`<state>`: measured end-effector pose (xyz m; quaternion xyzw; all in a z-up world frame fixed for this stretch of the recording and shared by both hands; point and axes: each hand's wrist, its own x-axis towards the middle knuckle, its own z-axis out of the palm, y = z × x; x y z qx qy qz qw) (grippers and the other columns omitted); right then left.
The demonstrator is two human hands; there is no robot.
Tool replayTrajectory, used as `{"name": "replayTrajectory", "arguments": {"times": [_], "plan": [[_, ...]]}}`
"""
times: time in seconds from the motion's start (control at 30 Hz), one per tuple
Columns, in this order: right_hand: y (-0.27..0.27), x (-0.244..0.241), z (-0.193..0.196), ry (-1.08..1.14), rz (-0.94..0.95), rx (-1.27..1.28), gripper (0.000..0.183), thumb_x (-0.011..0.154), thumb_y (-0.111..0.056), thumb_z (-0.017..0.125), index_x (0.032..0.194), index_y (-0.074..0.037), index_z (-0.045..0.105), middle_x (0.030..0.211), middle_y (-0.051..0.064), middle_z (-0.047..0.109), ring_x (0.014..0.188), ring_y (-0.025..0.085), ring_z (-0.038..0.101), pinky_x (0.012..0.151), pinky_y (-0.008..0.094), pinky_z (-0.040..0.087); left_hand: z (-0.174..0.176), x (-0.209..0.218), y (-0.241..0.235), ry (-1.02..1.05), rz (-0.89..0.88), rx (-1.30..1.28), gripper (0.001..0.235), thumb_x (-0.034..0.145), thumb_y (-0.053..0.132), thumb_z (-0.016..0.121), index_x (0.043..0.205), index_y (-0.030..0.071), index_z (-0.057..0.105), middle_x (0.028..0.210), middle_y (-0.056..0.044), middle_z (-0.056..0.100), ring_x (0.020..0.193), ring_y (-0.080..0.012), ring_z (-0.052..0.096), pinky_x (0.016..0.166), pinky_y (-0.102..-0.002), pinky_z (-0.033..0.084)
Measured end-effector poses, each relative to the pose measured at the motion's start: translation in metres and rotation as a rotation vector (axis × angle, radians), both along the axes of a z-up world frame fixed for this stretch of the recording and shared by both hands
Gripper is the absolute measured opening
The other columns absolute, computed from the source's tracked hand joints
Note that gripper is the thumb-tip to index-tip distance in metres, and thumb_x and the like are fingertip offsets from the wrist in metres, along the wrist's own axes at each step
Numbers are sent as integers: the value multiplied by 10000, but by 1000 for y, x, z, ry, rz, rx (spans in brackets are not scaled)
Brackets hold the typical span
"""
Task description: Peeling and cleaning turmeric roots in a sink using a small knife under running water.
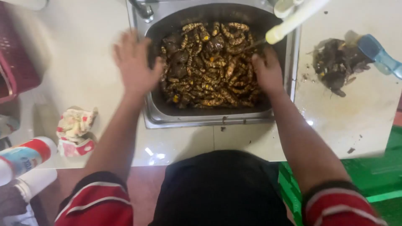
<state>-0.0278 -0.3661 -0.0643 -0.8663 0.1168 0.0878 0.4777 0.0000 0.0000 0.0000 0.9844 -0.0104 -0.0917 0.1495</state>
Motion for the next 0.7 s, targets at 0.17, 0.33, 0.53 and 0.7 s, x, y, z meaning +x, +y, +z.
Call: {"name": "replayTrajectory", "arguments": {"times": [0.17, 0.33, 0.53, 0.7], "plan": [[-50, 74, -193, 229, 81, -173, 711, 986, -603, 459, 1544, -164, 426, 1540, 179, 472, 1367, 394, 470, 1112, 452, 346, -10, 14, 10, -54, -4, -29, 632, 868, 385, 591, 1423, 95, 508, 1607, -179, 309, 1491, -393, 160, 1189, -671, 78], [37, 147, -74, 695, -240, 292, 486, 782, -602, 608, 1174, -343, 732, 1275, -29, 710, 1149, 170, 627, 877, 353, 547, -15, 26, 10, -27, 7, 3, 643, 854, 377, 665, 1413, 91, 528, 1619, -194, 310, 1499, -412, 160, 1197, -639, 59], [88, 144, -109, 641, 288, 372, 966, 773, -784, 410, 1584, -262, 366, 1687, 55, 301, 1544, 301, 282, 1220, 514, 211, -25, 22, 16, -165, -21, -33, 586, 872, 345, 693, 1382, 85, 568, 1591, -191, 360, 1482, -418, 227, 1180, -656, 129], [118, 68, 35, 680, 504, 71, 713, 790, -648, 586, 1389, -262, 570, 1215, 26, 768, 926, 169, 787, 1076, 449, 485, -25, 12, 19, -271, -83, -94, 534, 915, 345, 679, 1345, 37, 610, 1546, -217, 407, 1444, -446, 251, 1134, -701, 158]]}}
